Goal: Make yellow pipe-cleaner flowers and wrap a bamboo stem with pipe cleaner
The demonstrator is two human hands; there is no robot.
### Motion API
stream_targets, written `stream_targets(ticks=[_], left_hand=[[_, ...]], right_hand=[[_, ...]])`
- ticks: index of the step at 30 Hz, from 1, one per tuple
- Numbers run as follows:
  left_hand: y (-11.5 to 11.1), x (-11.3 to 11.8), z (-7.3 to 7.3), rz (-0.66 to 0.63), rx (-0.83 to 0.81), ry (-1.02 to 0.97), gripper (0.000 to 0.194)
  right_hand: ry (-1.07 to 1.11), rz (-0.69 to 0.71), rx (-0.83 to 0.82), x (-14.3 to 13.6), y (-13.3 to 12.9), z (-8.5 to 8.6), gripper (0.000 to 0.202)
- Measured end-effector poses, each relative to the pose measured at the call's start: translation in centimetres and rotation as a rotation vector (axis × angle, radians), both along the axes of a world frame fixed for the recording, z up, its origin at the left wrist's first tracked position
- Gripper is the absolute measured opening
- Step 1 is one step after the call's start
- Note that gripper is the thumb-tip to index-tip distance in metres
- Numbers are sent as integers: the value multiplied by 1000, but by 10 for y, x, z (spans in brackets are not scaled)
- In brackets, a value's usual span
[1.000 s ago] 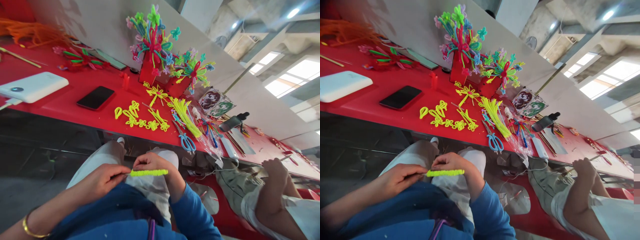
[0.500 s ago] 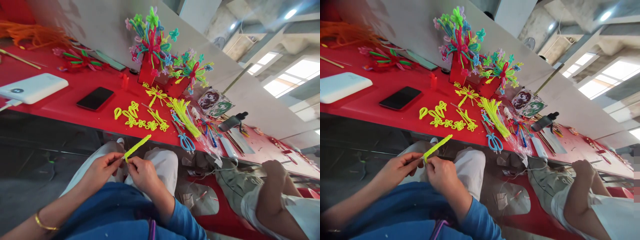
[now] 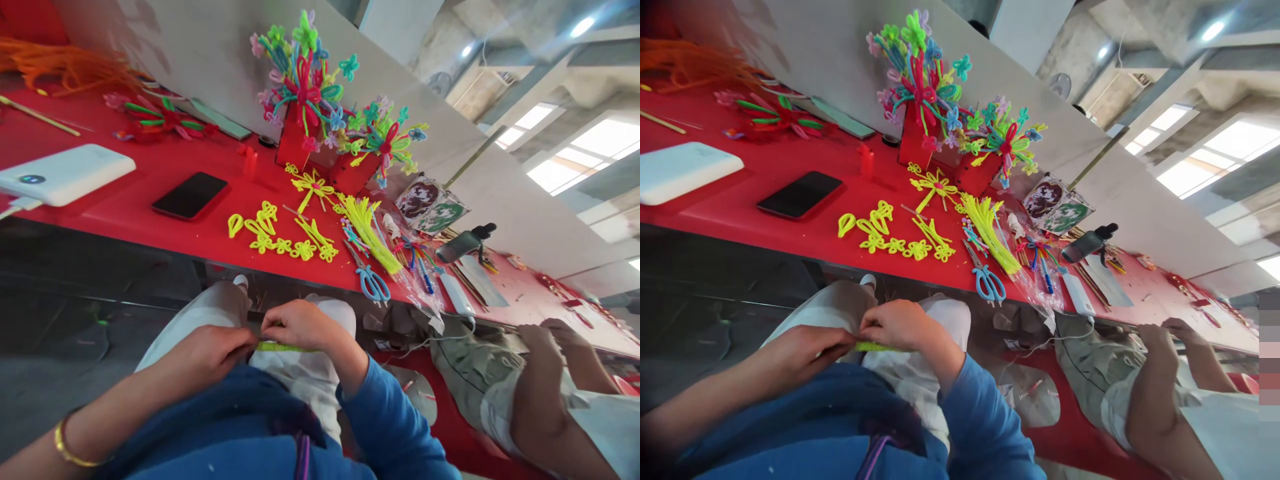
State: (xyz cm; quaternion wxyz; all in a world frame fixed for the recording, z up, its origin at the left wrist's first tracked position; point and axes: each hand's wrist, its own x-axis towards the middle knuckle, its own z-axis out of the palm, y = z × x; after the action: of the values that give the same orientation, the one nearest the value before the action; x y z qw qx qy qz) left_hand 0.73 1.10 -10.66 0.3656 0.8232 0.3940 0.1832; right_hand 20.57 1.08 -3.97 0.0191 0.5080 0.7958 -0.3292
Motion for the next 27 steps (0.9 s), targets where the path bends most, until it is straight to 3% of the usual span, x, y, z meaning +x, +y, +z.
stream_targets(ticks=[3,7,12,16,22,27], left_hand=[[-2,-2,5,-115,-160,-69,21],[-8,1,13,10,-475,-298,22],[-7,16,20,339,-675,-480,24],[-5,23,16,491,-735,-502,33],[-6,24,15,484,-732,-418,35],[-8,23,21,398,-800,-466,35]], right_hand=[[308,-87,-251,9,4,-12,9],[651,-327,-455,8,-4,-33,12],[770,-547,-296,-12,-19,-53,22],[835,-694,-246,-28,-24,-66,19],[959,-806,-246,-38,-26,-78,16],[930,-882,-189,-35,-27,-73,15]])
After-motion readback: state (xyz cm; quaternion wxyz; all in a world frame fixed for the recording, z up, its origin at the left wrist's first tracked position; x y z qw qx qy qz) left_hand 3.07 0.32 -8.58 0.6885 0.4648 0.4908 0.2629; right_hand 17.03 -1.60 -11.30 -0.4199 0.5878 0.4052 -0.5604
